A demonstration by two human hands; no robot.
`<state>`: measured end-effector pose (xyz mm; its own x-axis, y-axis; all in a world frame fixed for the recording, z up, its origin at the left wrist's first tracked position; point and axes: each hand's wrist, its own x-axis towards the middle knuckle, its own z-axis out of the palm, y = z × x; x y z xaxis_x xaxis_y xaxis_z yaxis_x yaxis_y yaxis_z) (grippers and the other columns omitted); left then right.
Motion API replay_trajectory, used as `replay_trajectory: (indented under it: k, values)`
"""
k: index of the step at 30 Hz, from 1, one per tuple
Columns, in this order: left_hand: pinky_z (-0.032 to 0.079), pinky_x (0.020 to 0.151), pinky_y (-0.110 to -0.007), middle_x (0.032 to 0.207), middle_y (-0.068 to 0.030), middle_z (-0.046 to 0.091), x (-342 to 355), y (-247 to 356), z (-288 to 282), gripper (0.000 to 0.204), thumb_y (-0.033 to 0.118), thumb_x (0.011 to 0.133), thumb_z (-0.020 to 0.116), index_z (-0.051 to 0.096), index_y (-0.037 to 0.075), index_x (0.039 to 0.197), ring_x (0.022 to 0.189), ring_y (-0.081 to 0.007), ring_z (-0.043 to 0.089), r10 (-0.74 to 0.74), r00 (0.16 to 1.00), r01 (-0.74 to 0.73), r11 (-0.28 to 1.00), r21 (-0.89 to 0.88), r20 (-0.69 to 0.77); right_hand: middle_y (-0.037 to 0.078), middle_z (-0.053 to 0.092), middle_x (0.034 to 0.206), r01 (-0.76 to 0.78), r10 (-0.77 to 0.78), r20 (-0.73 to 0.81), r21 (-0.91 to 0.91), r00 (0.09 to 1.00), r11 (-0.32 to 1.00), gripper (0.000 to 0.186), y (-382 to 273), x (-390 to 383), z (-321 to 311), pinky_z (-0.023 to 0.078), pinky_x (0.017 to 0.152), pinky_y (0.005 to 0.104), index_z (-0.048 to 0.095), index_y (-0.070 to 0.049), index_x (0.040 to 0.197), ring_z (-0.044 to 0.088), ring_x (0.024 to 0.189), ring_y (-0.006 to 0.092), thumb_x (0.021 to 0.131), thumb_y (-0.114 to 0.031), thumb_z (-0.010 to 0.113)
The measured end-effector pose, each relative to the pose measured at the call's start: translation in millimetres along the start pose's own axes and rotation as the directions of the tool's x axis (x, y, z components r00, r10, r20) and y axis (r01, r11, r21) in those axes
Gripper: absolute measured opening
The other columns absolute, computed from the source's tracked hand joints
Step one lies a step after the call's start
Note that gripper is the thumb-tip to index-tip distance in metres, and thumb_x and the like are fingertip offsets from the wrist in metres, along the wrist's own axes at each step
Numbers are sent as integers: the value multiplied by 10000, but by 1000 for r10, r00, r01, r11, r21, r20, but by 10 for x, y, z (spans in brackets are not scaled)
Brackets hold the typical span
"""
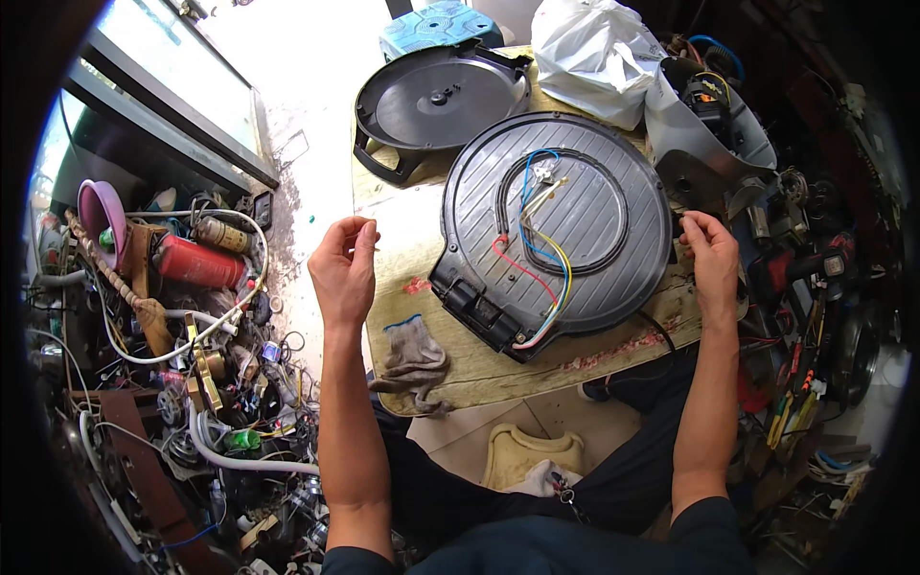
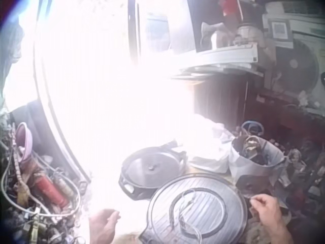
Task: The person repairs a round electric grill by opening its lid, manipulating internal wires, and using a multimeter to test electrical connections. The person handles the grill plates and wires throughout the process.
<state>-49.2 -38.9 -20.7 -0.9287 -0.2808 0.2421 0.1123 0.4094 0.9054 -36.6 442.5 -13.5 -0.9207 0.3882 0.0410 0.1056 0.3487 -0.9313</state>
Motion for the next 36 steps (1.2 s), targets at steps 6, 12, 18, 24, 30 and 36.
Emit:
replay_trajectory:
  k: [6,12,18,24,30,36]
  values:
    - [564,788,-273,940,-83,746,-10,26,-7,206,147,993,728,702,-42,1071,856,-137,706,-25,1000,25,999,42,3,-36,690,929,-7,7,11,-6,1000,1000,258,28,14,-10,454,708,225,738,-40,1157,604,821,52,1012,-246,688]
    - [571,806,-288,1010,-94,750,7,0,15,260,162,986,739,692,-36,1149,897,-148,708,-21,1000,21,1000,3,-20,-37,692,938,-11,11,20,4,1000,1000,262,46,18,-23,452,707,223,740,-42,1159,603,824,50,1011,-252,690]
    - [573,802,-288,993,-96,755,1,-1,32,264,155,983,738,699,-40,1156,877,-147,711,-7,1000,7,1000,12,-27,-41,697,943,-5,5,23,26,1000,1000,259,45,19,-24,448,701,218,741,-44,1158,602,821,47,1008,-249,695]
    - [572,794,-286,986,-101,757,1,13,39,269,158,982,739,702,-50,1149,865,-144,711,6,1000,-5,999,33,-21,-43,697,936,-10,10,16,37,1000,999,246,43,14,-17,446,695,217,743,-40,1145,597,810,44,1009,-239,694]
    - [572,788,-287,976,-105,759,11,49,42,256,150,986,729,706,-55,1138,865,-146,714,-10,1000,11,998,57,-20,-26,702,927,-21,21,-8,44,1000,999,234,-2,8,-6,485,720,222,742,-3,1125,604,785,60,1001,-198,704]
    - [572,779,-289,970,-108,759,24,47,39,251,147,986,726,707,-55,1132,862,-156,717,-23,999,24,999,37,-29,-37,678,893,59,-60,-18,-30,998,998,223,-20,-9,18,455,690,222,742,-8,1126,578,773,50,1006,-189,692]
